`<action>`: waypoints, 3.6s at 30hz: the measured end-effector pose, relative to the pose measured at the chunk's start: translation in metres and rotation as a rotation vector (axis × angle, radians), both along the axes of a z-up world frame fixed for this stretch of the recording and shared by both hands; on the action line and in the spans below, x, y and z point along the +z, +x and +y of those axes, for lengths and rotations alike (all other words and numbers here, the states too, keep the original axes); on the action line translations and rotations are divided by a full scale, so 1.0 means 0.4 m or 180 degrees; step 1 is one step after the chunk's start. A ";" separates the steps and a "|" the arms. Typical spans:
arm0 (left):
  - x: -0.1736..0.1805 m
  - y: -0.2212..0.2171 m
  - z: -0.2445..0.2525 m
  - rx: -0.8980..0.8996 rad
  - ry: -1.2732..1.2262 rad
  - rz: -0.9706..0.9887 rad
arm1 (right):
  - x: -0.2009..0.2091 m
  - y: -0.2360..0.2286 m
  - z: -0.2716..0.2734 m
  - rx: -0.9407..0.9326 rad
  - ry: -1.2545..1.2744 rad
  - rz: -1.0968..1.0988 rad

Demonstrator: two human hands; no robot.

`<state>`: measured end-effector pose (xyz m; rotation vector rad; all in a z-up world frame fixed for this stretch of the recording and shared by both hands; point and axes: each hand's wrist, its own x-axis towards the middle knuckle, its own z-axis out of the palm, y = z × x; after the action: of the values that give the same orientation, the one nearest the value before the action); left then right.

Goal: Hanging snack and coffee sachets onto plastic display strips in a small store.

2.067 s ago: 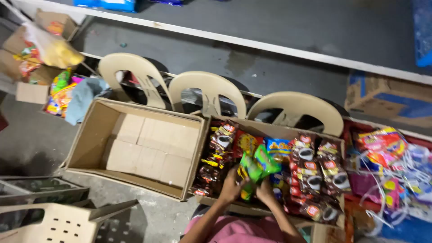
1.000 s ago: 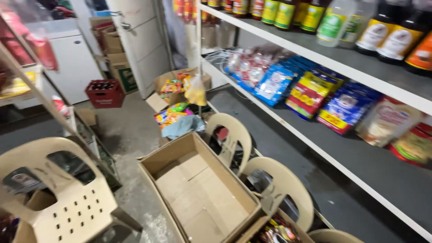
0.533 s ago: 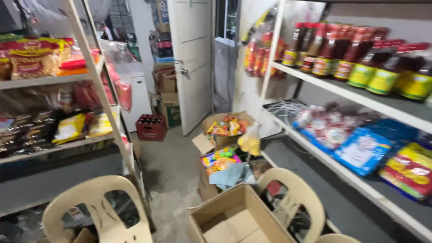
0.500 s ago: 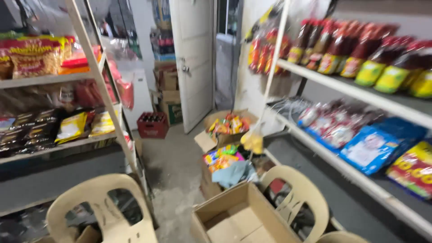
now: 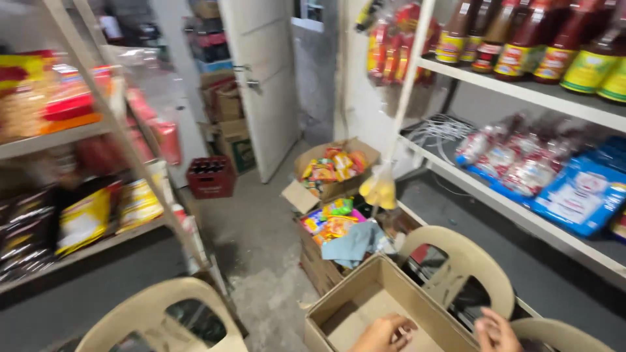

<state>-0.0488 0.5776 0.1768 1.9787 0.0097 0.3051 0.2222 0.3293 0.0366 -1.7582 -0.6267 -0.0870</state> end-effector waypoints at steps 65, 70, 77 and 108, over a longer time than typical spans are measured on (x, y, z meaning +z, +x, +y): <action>0.297 1.143 1.051 -0.0245 -0.0535 -0.0587 | 0.559 1.010 1.376 -0.1478 -0.0489 -0.0635; 0.322 1.173 1.011 0.0030 -0.0545 -0.0268 | 0.576 0.966 1.323 -0.0788 -0.0038 0.0703; 0.275 1.252 0.995 0.0172 -0.0784 -0.0870 | 0.606 0.921 1.213 -0.0084 0.0583 0.1901; 0.177 1.398 0.983 0.0107 -0.2112 0.0268 | 0.684 0.662 1.187 -0.1417 -0.0885 -0.0320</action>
<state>0.5104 0.9707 0.2474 1.3311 0.1765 0.2042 0.4871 0.8041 0.3102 -2.1506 -0.3179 -0.4142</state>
